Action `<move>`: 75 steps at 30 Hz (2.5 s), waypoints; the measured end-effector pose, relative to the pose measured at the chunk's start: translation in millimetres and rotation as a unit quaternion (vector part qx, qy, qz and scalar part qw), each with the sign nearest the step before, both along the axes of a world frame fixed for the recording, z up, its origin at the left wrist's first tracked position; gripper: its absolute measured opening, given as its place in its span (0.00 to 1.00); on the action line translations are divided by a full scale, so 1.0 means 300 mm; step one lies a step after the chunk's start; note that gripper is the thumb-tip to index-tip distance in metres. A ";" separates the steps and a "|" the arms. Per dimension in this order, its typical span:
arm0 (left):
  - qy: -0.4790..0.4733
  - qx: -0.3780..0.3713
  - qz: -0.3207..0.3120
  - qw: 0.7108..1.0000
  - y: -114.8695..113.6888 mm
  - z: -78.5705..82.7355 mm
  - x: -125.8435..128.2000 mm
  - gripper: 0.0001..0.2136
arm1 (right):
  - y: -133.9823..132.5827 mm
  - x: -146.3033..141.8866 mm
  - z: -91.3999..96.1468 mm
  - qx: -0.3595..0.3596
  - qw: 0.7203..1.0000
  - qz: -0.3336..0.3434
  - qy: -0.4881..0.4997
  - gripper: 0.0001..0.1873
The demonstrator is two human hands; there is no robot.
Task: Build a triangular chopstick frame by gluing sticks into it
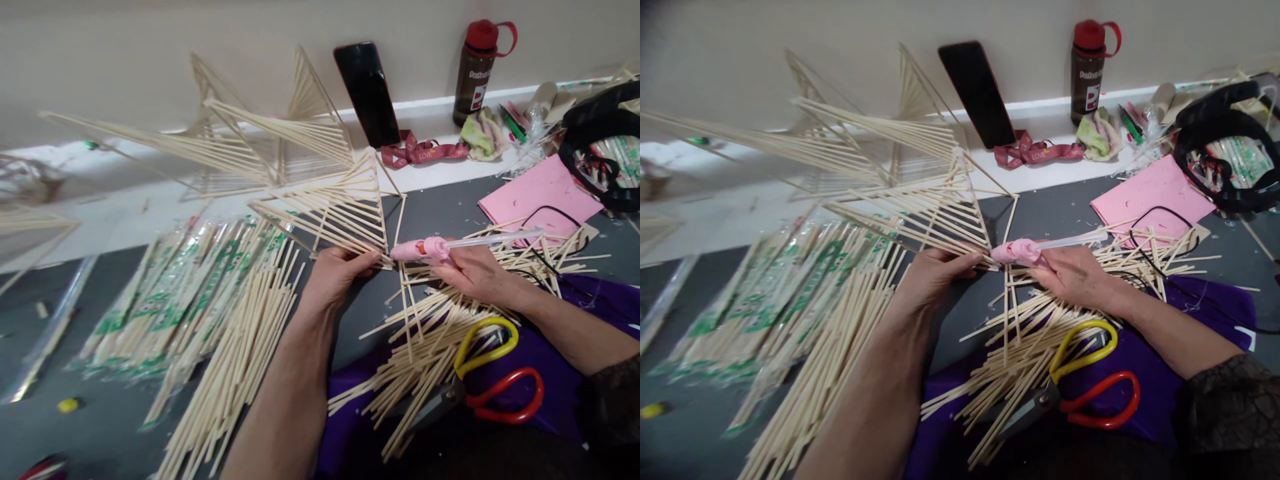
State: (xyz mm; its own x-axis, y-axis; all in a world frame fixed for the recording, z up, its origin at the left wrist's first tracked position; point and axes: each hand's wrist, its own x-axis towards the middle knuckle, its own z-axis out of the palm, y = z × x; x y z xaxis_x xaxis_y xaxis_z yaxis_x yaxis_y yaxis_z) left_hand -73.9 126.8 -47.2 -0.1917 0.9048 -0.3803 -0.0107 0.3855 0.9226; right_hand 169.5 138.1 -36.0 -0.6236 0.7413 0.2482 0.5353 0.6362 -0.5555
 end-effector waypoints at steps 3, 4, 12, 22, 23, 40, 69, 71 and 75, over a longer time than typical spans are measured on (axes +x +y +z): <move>0.002 0.002 0.000 1.000 0.000 0.000 0.001 0.12 | 0.000 0.000 -0.001 0.000 1.000 -0.005 -0.001 0.17; 0.003 0.003 0.000 1.000 0.000 -0.001 0.002 0.11 | 0.000 0.000 -0.002 0.000 1.000 -0.008 0.000 0.17; -0.008 0.000 0.005 1.000 -0.001 -0.003 -0.001 0.12 | -0.008 0.001 -0.005 -0.019 0.999 0.010 0.026 0.17; -0.012 -0.005 0.009 1.000 0.001 -0.009 -0.001 0.12 | -0.014 0.002 -0.017 -0.001 0.999 0.004 0.044 0.18; -0.012 -0.005 0.010 1.000 0.000 -0.008 -0.001 0.13 | -0.015 0.002 -0.017 -0.002 0.999 0.004 0.041 0.18; -0.010 0.003 0.009 1.000 0.002 -0.019 -0.006 0.12 | -0.023 0.005 -0.018 -0.017 1.000 -0.001 0.005 0.19; 0.019 -0.001 0.001 1.000 0.000 -0.027 -0.012 0.14 | -0.023 0.009 -0.028 -0.035 0.999 0.016 0.033 0.17; 0.022 -0.002 -0.002 1.000 -0.001 -0.024 -0.013 0.13 | -0.016 0.007 -0.025 -0.048 0.999 0.000 0.019 0.17; 0.034 -0.009 0.004 0.999 -0.002 -0.017 -0.015 0.13 | 0.006 0.010 0.007 -0.063 0.997 -0.027 -0.041 0.16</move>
